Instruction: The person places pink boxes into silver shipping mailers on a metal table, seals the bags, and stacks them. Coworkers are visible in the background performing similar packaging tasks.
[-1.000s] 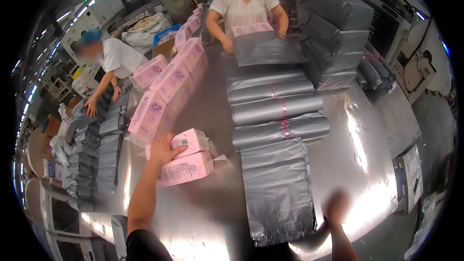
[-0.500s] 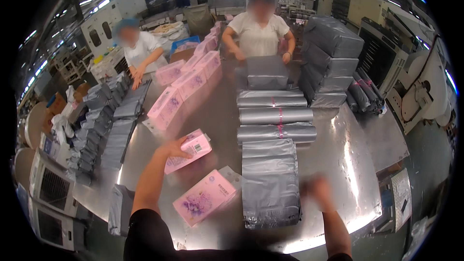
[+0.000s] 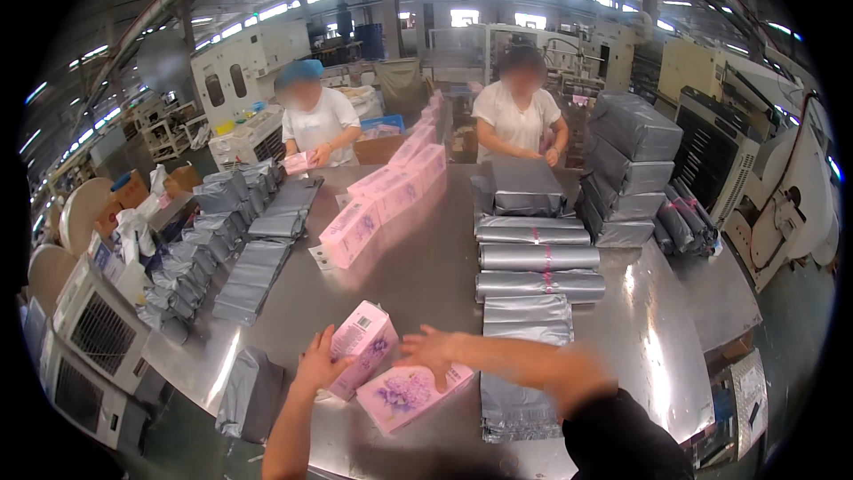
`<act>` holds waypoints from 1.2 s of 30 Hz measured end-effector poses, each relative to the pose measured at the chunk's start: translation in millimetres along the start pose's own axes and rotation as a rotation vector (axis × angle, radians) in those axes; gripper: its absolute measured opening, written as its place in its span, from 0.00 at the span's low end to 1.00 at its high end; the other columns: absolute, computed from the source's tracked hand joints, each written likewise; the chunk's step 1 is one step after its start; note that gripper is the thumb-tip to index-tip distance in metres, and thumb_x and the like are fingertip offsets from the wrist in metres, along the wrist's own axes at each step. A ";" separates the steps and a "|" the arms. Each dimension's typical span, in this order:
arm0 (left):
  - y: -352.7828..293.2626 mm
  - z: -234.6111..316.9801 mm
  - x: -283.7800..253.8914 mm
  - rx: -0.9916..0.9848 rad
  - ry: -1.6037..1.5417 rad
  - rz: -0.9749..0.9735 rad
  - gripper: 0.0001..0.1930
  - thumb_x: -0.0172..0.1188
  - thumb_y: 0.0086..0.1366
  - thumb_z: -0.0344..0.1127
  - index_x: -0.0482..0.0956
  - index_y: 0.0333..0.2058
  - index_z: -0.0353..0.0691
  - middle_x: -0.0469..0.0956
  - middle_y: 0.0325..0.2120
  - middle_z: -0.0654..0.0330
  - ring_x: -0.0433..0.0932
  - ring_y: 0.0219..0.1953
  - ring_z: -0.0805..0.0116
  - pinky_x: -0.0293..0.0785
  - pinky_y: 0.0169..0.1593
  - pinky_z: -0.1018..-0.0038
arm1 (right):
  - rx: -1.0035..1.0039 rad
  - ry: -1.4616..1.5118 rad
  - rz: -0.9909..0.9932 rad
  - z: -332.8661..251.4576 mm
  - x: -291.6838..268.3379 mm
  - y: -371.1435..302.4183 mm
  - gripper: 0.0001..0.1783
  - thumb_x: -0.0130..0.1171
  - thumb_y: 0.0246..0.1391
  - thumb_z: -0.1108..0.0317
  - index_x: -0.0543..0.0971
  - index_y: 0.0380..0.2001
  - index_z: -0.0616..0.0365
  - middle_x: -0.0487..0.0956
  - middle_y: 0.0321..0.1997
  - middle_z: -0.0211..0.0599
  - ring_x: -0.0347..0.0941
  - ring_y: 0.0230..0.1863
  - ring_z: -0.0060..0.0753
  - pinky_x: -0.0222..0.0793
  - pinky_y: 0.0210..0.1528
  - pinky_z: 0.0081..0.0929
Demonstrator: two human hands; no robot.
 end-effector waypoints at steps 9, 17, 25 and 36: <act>-174.4 53.1 25.6 -0.237 -0.516 0.400 0.18 0.68 0.63 0.40 0.81 0.48 0.36 0.78 0.51 0.45 0.76 0.55 0.48 0.71 0.60 0.59 | 0.106 -0.297 0.771 -102.7 42.9 -59.8 0.52 0.70 0.43 0.53 0.62 0.74 0.42 0.74 0.59 0.42 0.69 0.64 0.48 0.57 0.71 0.56; -219.4 70.4 85.6 -0.443 -1.153 -0.624 0.36 0.63 0.71 0.46 0.63 0.71 0.33 0.73 0.63 0.47 0.70 0.65 0.58 0.62 0.69 0.65 | 0.432 0.331 1.106 -169.6 140.8 -143.9 0.30 0.62 0.59 0.59 0.74 0.65 0.45 0.74 0.65 0.40 0.67 0.70 0.43 0.62 0.70 0.51; -254.3 237.1 0.9 0.398 -0.539 -0.510 0.43 0.69 0.63 0.48 0.62 0.71 0.37 0.53 0.72 0.43 0.55 0.73 0.42 0.54 0.73 0.56 | 0.095 2.292 1.206 -208.5 192.8 -157.9 0.62 0.73 0.56 0.50 0.42 0.78 0.58 0.57 0.76 0.48 0.52 0.77 0.44 0.53 0.76 0.43; -227.4 336.8 79.1 0.519 -0.610 -0.425 0.18 0.68 0.62 0.32 0.82 0.51 0.40 0.80 0.52 0.51 0.79 0.55 0.49 0.75 0.59 0.59 | 0.368 2.348 1.427 -195.3 320.1 -281.2 0.56 0.67 0.54 0.70 0.44 0.79 0.56 0.64 0.74 0.46 0.63 0.72 0.41 0.64 0.71 0.38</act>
Point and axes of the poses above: each hand's wrist, its own y-axis towards the middle knuckle, its own x-axis out of the palm, z = x × y, the point moved 5 cm from there along y, towards the middle knuckle
